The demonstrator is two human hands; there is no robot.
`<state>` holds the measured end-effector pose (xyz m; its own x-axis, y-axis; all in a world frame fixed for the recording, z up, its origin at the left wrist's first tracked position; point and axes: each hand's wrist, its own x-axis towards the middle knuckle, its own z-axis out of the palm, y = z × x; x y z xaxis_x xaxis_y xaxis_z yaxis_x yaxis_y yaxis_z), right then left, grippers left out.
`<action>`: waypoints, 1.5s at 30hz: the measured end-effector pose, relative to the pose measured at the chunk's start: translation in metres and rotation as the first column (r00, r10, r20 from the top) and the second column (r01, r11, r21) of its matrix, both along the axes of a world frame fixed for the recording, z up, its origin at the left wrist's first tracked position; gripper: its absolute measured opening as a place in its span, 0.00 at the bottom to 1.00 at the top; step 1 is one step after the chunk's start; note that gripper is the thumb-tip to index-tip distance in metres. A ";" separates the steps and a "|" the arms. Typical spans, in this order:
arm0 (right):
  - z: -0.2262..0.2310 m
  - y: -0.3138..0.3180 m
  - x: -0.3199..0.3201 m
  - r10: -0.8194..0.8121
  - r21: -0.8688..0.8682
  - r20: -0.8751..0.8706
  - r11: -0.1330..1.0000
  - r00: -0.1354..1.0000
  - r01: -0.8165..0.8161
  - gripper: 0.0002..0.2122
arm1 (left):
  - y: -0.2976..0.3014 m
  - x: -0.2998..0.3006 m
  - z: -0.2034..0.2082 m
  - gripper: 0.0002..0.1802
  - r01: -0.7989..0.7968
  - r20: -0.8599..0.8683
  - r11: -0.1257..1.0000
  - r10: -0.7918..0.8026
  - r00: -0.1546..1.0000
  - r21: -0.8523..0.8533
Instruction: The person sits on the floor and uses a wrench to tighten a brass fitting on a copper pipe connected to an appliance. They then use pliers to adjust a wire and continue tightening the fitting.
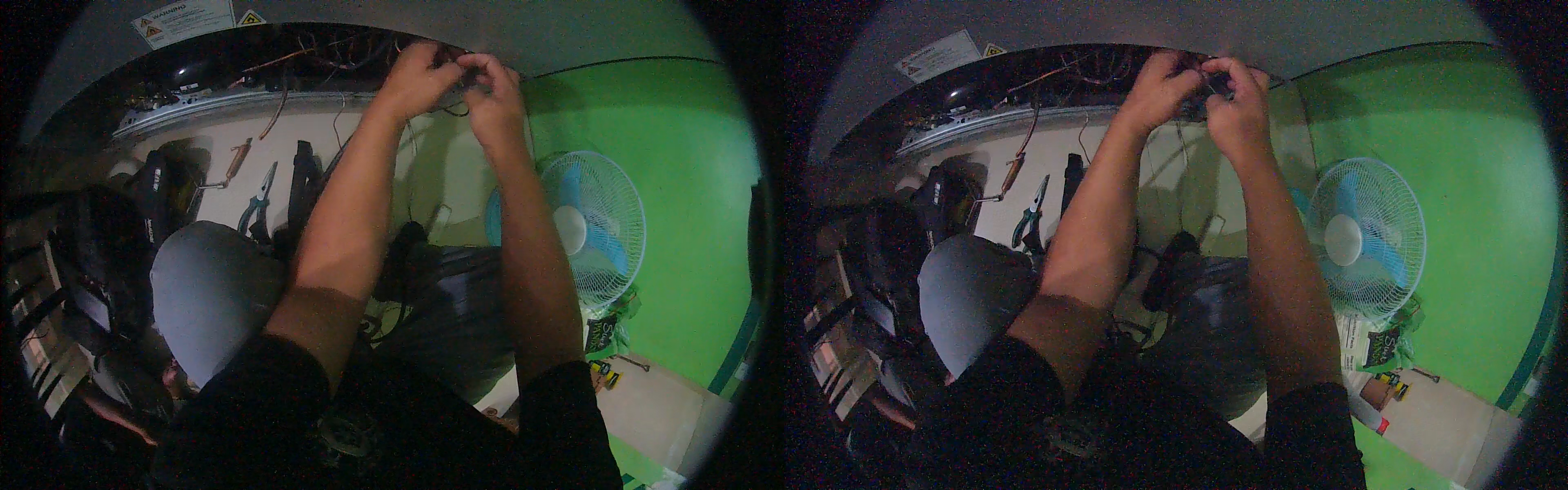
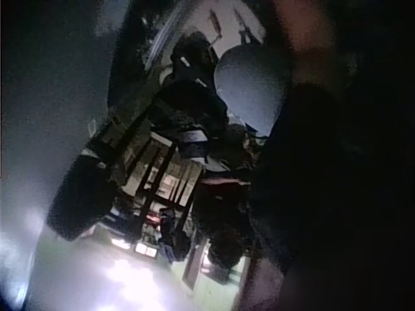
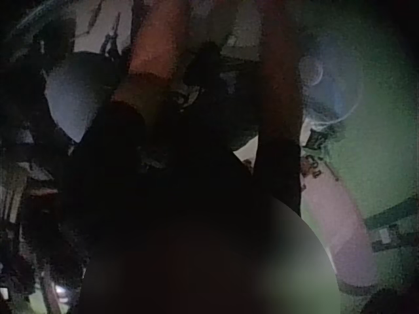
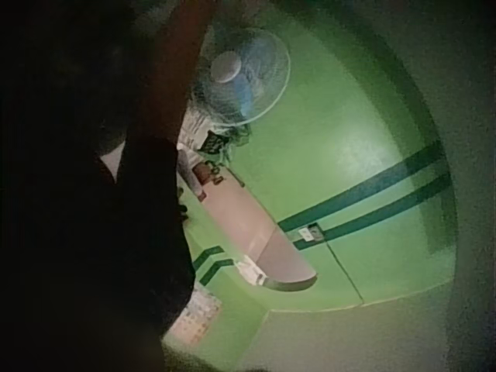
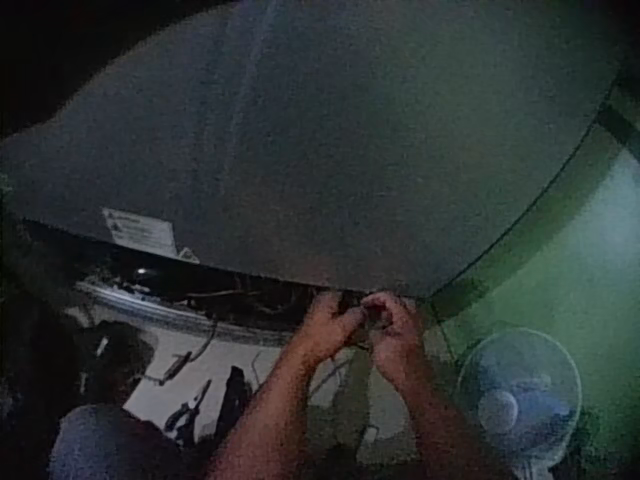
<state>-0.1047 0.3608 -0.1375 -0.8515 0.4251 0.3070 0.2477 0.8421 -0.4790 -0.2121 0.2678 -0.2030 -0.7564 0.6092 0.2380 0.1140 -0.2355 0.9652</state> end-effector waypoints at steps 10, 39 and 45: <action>-0.002 0.007 0.000 -0.161 -0.742 -0.186 0.669 0.969 -0.031 0.19 | 0.011 0.013 0.008 0.19 -0.299 -0.158 0.951 0.286 0.945 -0.071; -0.003 0.004 -0.009 -0.298 -0.493 0.128 0.808 0.946 0.322 0.21 | 0.027 -0.015 -0.016 0.17 -0.175 -0.333 0.963 0.100 0.938 -0.204; -0.009 0.015 -0.007 -0.296 -0.297 0.076 0.905 0.952 0.305 0.16 | 0.023 -0.016 -0.012 0.19 -0.024 -0.050 0.976 0.013 0.999 -0.218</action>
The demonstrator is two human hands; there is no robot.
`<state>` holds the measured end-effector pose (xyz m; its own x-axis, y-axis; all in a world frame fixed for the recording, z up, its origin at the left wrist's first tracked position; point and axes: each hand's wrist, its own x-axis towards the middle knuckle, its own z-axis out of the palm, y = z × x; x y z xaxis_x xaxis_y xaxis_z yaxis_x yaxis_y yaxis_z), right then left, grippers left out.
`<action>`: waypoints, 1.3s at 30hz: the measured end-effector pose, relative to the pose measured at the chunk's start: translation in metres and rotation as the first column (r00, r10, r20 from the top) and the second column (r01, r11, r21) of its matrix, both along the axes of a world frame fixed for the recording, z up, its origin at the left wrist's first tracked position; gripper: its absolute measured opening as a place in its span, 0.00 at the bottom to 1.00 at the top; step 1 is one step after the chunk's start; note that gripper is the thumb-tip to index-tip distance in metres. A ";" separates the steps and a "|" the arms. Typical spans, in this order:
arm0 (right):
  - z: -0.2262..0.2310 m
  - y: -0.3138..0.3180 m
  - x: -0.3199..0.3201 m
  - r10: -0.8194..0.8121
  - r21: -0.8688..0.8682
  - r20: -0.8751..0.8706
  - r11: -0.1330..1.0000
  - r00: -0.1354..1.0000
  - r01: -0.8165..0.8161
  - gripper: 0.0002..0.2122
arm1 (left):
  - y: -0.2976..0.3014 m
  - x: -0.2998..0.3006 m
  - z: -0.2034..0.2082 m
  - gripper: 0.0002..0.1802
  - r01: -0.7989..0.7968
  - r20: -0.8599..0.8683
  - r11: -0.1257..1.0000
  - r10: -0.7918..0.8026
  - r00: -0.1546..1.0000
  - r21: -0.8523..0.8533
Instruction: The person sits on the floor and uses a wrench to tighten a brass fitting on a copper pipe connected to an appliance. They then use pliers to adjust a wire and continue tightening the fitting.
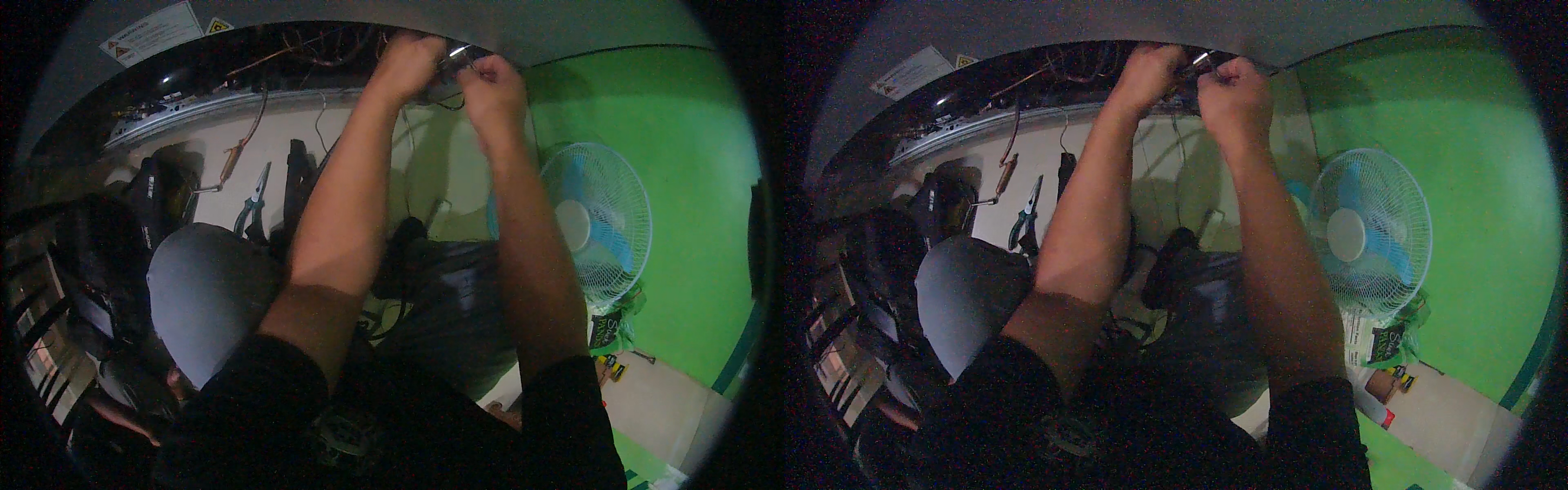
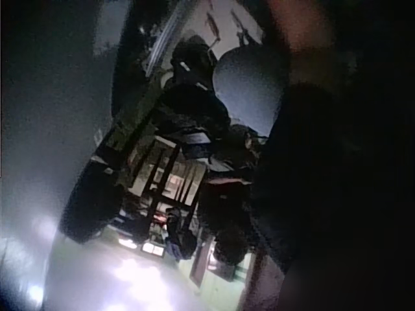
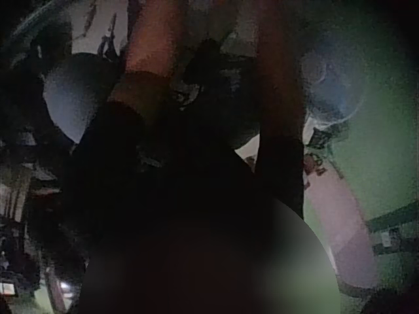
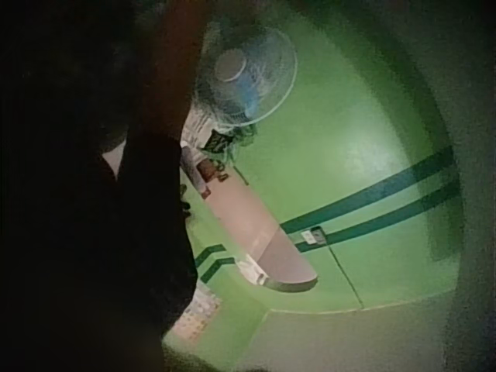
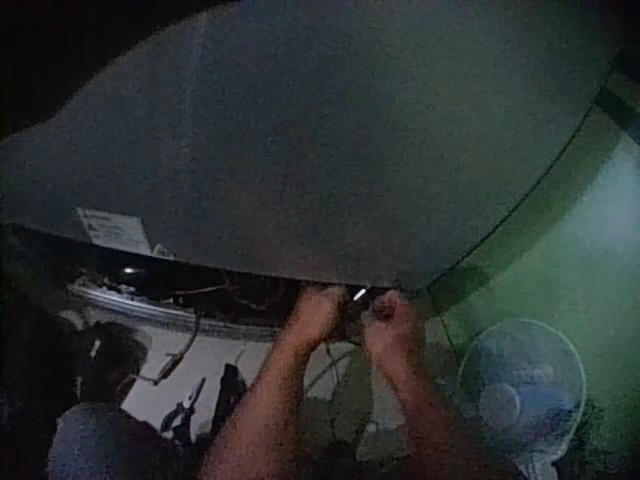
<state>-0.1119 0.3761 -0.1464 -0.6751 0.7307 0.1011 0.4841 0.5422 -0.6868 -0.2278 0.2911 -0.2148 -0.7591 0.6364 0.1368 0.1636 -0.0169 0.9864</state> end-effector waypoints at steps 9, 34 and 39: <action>0.009 -0.020 0.002 0.289 0.193 -0.139 0.946 0.947 -0.260 0.15 | -0.022 0.007 0.013 0.15 -0.081 0.027 0.991 0.079 0.997 0.109; 0.019 -0.003 0.015 0.187 0.272 -0.019 0.946 0.982 -0.174 0.20 | -0.021 0.020 0.005 0.18 -0.014 -0.004 0.981 0.015 1.000 0.195; 0.026 0.000 0.017 0.102 -0.441 -0.006 0.893 0.995 -0.095 0.31 | -0.020 0.017 0.015 0.22 0.073 0.142 0.989 -0.092 0.986 0.128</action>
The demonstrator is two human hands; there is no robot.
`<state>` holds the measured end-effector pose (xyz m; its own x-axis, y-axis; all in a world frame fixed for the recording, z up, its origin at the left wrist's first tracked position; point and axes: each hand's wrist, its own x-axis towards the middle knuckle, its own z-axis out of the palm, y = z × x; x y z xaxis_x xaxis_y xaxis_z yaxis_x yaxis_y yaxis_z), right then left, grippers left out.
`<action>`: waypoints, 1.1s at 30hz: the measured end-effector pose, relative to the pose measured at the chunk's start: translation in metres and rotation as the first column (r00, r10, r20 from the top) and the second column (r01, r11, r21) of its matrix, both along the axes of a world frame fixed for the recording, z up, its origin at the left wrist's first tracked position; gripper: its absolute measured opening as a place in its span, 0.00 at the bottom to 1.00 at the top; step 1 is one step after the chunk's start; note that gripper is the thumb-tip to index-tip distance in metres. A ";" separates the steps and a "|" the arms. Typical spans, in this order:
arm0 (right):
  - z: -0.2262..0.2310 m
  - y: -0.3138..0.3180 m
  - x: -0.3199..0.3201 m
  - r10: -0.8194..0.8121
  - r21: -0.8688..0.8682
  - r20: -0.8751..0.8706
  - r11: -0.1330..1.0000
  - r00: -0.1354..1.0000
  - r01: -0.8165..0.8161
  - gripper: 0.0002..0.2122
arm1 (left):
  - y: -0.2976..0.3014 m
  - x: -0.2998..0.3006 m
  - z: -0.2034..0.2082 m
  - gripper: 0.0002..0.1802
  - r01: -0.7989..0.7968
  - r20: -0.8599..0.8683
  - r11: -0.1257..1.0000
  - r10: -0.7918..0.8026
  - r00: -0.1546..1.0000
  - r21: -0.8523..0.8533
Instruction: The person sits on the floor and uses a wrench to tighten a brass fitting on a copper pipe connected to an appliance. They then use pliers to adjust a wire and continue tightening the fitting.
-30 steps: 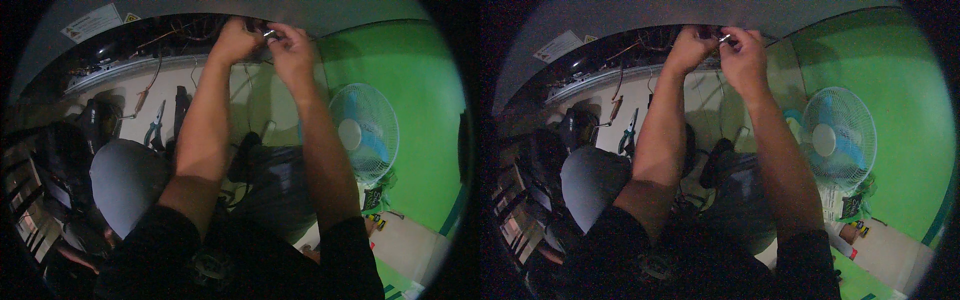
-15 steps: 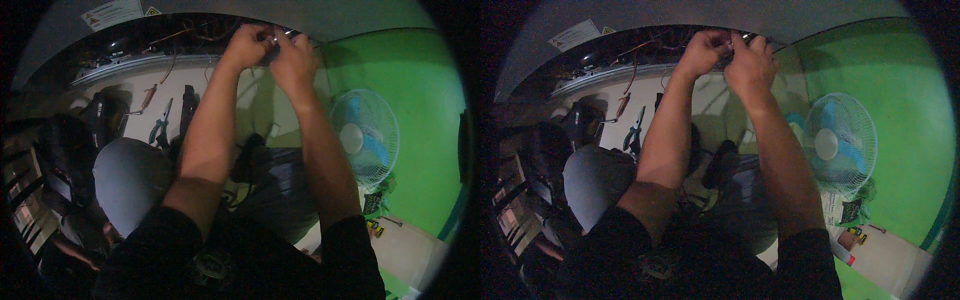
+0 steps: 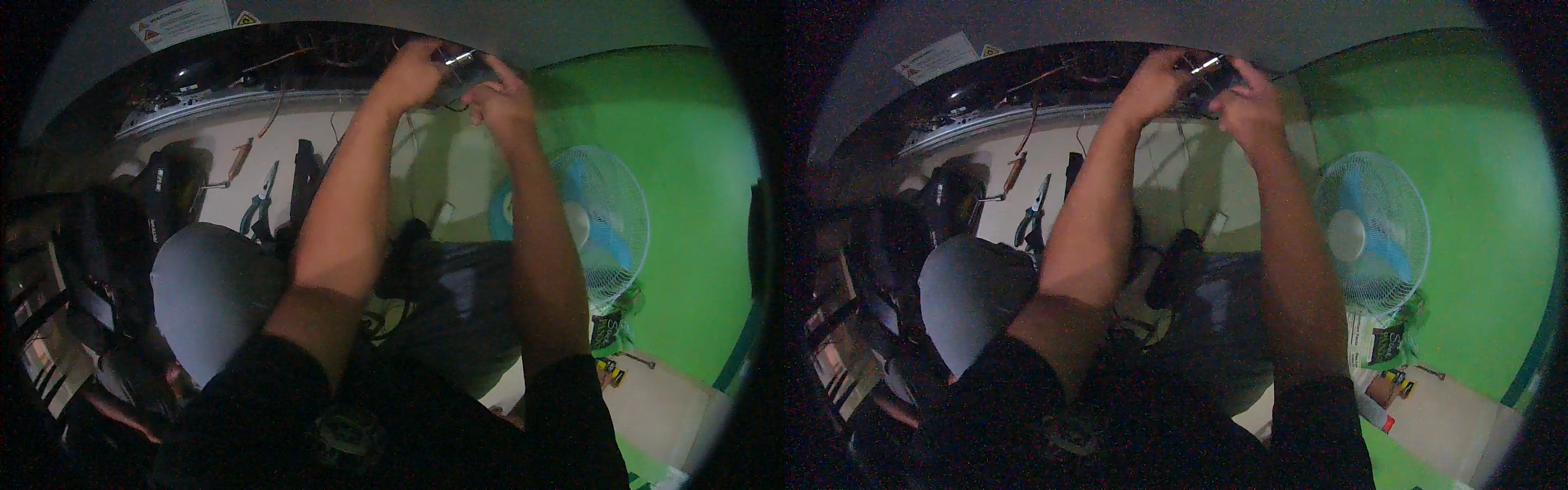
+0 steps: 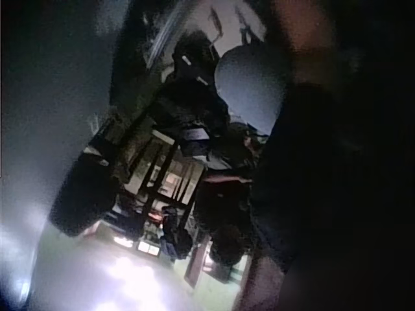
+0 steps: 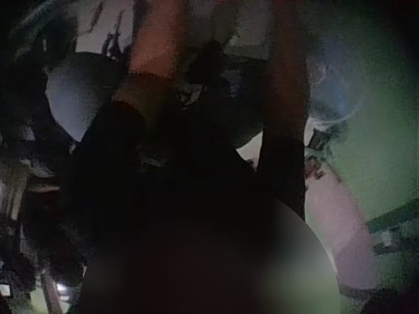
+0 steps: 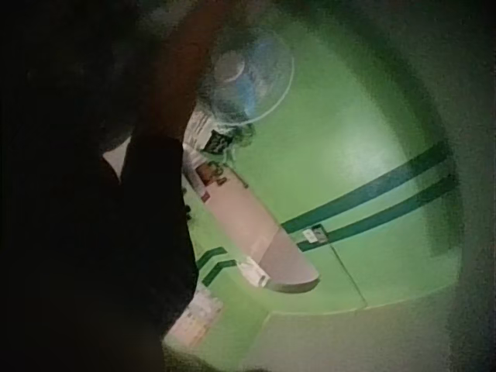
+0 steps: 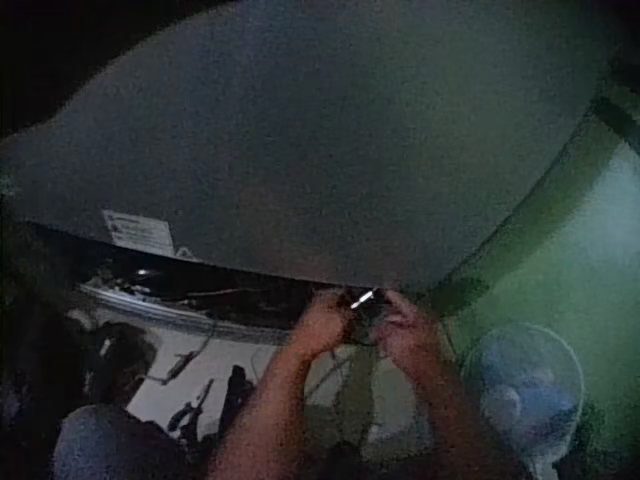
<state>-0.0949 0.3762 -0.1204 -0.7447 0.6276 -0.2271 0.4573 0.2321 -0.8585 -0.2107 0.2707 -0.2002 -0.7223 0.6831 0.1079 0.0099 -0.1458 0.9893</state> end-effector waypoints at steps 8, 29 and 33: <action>-0.010 0.006 -0.011 0.149 0.190 0.184 0.965 0.972 -0.184 0.31 | 0.006 -0.006 -0.014 0.17 -0.054 -0.216 0.998 0.057 0.975 0.018; -0.013 -0.019 0.000 0.392 0.925 -0.083 0.372 0.916 -0.076 0.26 | -0.012 -0.002 -0.002 0.15 -0.075 -0.158 0.986 0.051 0.986 -0.149; -0.002 -0.033 -0.004 0.124 0.917 0.246 0.292 0.961 -0.272 0.26 | -0.011 0.000 -0.001 0.14 -0.121 -0.225 0.986 0.093 0.970 -0.113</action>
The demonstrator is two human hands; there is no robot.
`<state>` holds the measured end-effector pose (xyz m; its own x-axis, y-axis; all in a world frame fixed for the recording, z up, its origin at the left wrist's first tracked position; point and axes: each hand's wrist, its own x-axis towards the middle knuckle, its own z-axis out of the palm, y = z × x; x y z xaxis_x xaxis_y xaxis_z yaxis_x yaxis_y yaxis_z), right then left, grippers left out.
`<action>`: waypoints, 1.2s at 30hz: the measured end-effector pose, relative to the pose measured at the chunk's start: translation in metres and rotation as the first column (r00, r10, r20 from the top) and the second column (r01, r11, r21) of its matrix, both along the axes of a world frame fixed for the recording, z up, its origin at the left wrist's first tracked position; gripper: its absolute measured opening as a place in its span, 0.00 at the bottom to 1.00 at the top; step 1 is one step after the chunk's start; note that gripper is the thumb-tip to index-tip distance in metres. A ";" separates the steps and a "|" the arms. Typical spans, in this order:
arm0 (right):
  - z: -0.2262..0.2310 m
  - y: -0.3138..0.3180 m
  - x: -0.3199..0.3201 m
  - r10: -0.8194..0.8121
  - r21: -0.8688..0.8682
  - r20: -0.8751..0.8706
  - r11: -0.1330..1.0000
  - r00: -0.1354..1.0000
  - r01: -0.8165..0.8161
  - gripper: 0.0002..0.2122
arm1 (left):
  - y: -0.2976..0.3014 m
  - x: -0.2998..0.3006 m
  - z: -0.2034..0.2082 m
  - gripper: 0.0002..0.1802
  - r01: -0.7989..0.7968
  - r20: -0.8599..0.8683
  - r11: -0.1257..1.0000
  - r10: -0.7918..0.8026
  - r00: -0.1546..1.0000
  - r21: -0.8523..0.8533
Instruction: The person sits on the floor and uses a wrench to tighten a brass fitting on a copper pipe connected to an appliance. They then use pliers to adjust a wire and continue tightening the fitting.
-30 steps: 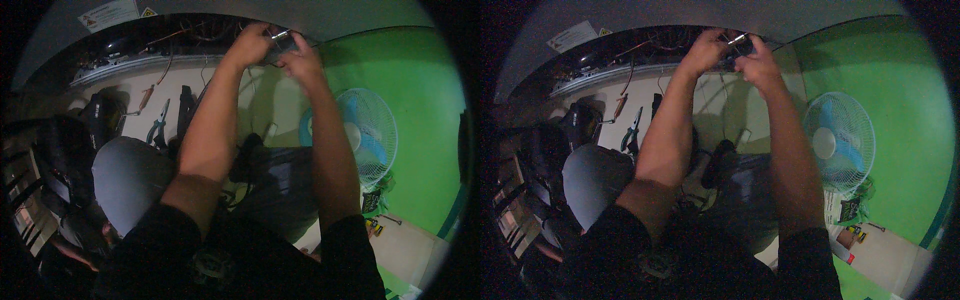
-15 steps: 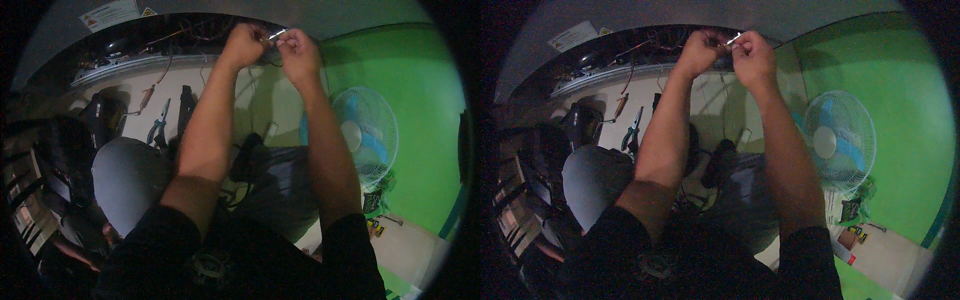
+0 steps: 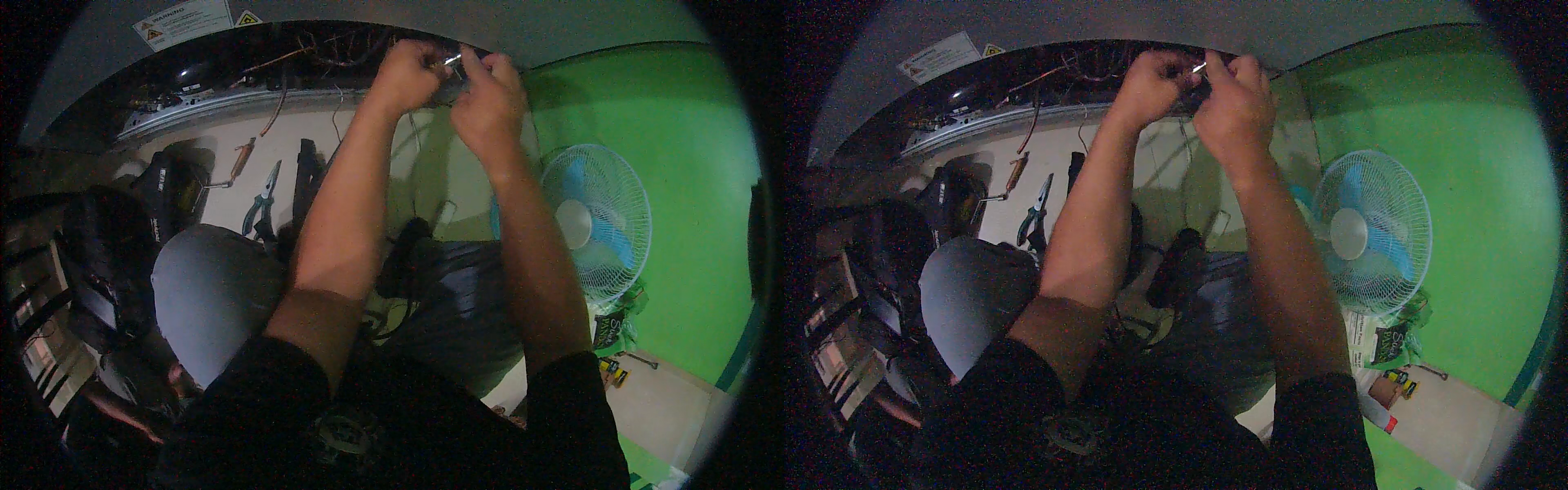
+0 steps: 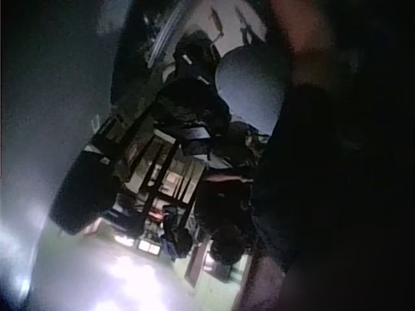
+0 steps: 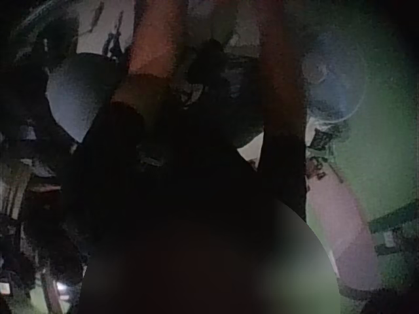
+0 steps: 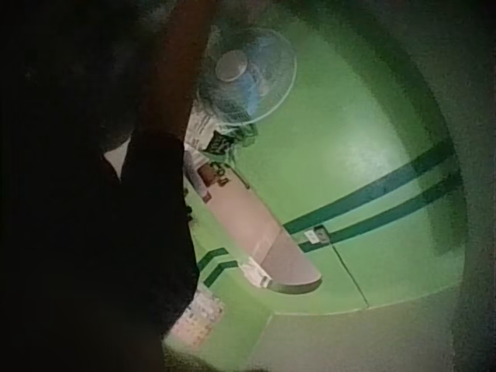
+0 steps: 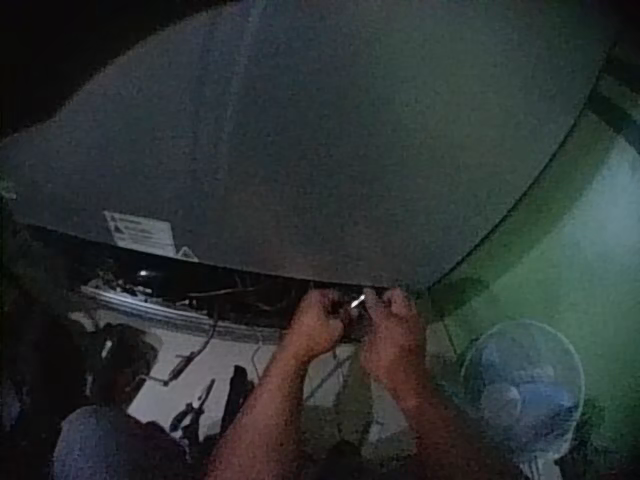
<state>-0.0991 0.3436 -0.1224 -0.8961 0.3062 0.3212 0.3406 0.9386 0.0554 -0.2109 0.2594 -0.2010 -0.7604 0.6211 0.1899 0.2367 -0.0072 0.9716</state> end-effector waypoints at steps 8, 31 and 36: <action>-0.005 -0.001 -0.022 -0.050 -0.269 0.263 0.955 0.964 0.123 0.24 | 0.006 0.009 -0.007 0.20 -0.203 -0.143 0.977 0.210 0.967 0.062; -0.026 0.061 -0.013 0.060 -0.905 0.158 0.407 0.986 0.121 0.21 | 0.004 -0.010 -0.002 0.20 0.113 0.073 0.992 -0.108 0.991 -0.065; -0.028 0.064 -0.008 0.076 -0.976 0.047 0.216 0.996 0.030 0.20 | 0.004 -0.013 0.001 0.19 0.154 0.119 0.988 -0.150 0.981 -0.024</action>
<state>-0.1071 0.4077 -0.1502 -0.9106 0.3106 -0.2727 0.3625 0.2828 -0.8880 -0.2237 0.2629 -0.2002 -0.6721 0.7358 0.0829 0.1204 -0.0019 0.9927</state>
